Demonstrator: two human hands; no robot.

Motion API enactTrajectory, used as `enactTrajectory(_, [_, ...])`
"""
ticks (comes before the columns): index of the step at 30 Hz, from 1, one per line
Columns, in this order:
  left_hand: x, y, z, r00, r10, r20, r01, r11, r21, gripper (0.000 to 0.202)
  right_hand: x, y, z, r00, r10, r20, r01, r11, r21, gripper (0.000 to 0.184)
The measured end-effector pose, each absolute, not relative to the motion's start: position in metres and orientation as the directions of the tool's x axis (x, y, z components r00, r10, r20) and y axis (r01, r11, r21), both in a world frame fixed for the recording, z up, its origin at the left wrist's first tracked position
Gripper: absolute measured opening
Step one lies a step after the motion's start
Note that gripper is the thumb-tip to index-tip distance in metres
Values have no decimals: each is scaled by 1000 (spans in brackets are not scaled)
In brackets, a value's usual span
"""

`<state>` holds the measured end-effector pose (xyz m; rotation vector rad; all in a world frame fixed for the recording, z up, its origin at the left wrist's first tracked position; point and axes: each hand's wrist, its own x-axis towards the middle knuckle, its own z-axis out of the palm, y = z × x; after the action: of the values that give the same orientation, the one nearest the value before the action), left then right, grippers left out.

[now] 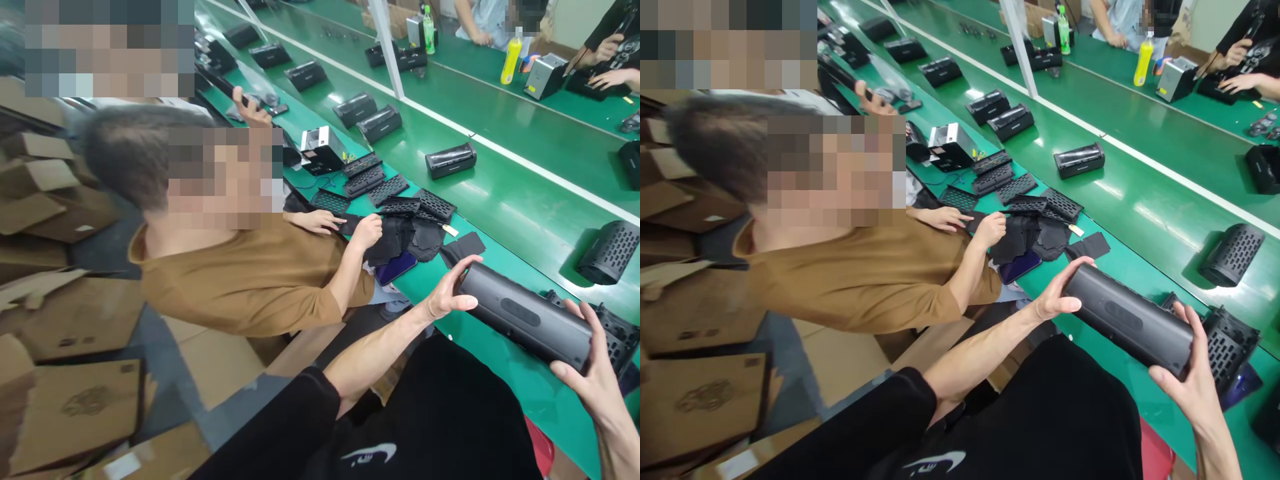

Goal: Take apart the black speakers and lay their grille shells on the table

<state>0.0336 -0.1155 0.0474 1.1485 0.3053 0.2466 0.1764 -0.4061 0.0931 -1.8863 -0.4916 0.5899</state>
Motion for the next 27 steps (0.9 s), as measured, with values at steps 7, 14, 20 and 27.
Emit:
enactTrajectory(7, [39,-118,36,911,346,-226,69,413,908,102,167,-399,79,870,460,-179,1,-364,-931,84])
enactTrajectory(14, [46,-114,1,740,224,-634,450,536,714,78,151,-386,54,582,305,-754,-668,-349,-657,82])
enactTrajectory(20, [37,-126,1,699,240,-673,413,633,655,52,135,-390,33,730,301,-613,-558,-256,-790,91])
enactTrajectory(27, [26,-127,-4,623,222,-750,517,603,608,50,127,-387,18,690,257,-677,-629,-251,-736,70])
